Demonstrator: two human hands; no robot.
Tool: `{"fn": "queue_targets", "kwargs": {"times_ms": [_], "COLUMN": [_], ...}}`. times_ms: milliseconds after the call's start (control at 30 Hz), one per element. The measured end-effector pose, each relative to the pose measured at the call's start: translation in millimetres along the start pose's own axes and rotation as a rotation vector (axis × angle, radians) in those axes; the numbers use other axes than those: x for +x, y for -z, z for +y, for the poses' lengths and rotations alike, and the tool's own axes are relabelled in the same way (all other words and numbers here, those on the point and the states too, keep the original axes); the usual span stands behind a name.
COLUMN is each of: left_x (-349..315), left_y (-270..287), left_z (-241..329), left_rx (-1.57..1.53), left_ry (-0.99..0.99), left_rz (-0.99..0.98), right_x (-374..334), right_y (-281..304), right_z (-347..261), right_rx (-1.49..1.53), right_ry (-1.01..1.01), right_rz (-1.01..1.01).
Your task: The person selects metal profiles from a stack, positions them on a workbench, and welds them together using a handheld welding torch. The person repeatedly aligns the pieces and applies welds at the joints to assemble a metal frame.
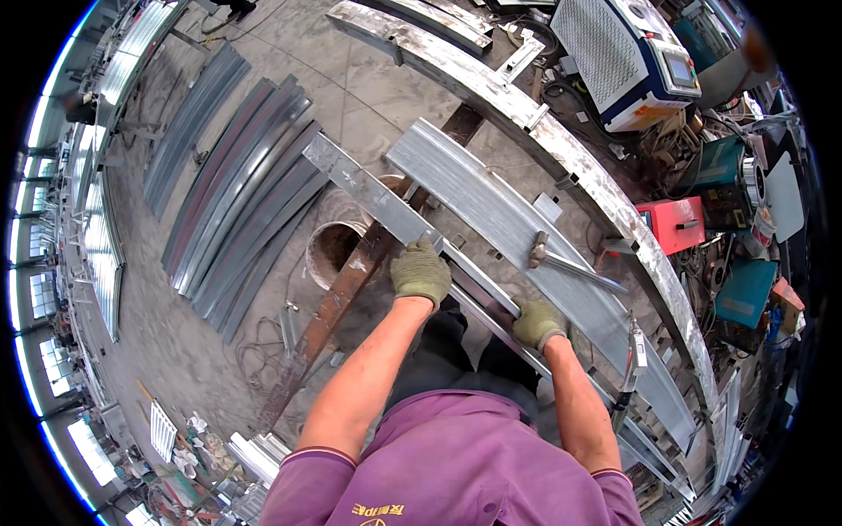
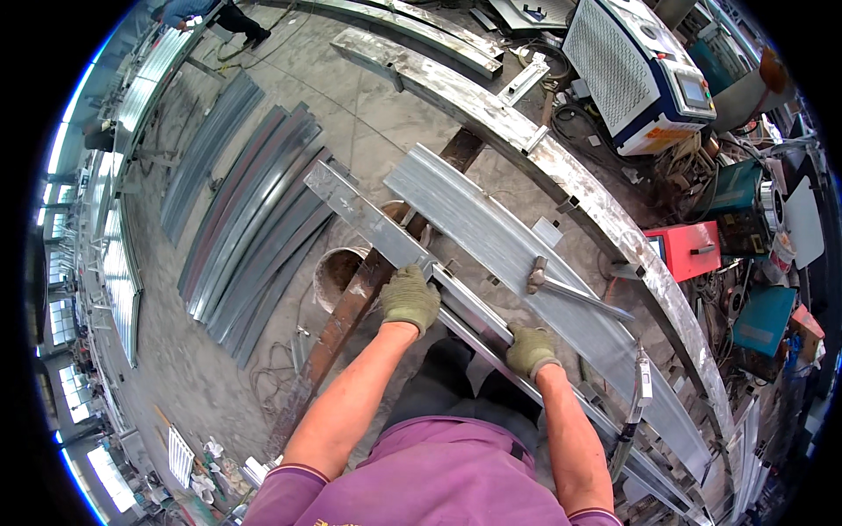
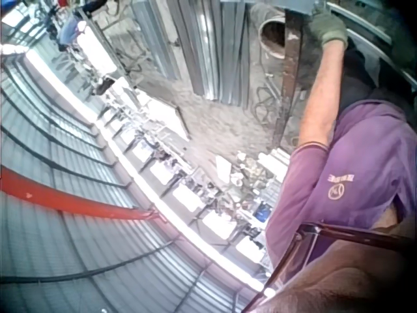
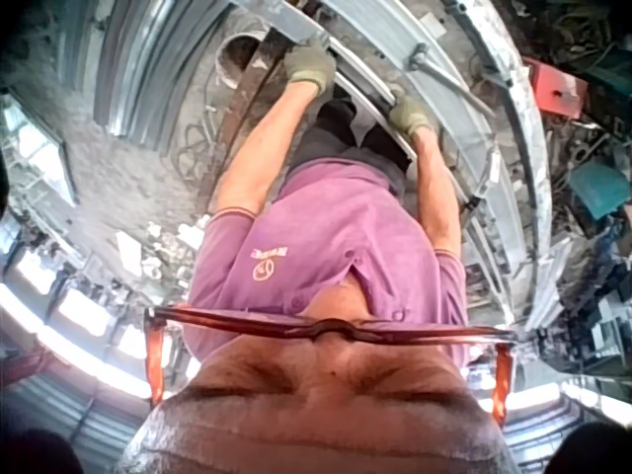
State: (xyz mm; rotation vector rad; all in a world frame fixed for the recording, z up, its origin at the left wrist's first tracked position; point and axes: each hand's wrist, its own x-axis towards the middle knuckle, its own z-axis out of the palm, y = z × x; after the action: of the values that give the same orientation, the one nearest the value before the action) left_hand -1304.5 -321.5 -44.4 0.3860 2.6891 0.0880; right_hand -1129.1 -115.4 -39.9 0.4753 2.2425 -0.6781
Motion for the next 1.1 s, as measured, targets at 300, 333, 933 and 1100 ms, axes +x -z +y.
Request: {"fn": "queue_targets", "kwargs": {"times_ms": [300,333,933,1100], "left_x": [5,4,4,5], "left_y": [16,17,-5,3], "left_z": [6,7,2,4], "left_rx": [0.017,0.029,-0.142,-0.03], "left_ry": [0.048,0.043,0.05,0.042], "left_rz": [-0.108,-0.108,-0.027,-0.088], "right_x": [3,1,2,5], "right_y": [10,15,8,-11], "right_z": [4,0,3,15], "right_rx": [0.001,0.007,-0.045,-0.012], "right_ry": [0.034,0.027,0.027,0.058], "right_rz": [-0.069,-0.089,-0.041,0.024]}}
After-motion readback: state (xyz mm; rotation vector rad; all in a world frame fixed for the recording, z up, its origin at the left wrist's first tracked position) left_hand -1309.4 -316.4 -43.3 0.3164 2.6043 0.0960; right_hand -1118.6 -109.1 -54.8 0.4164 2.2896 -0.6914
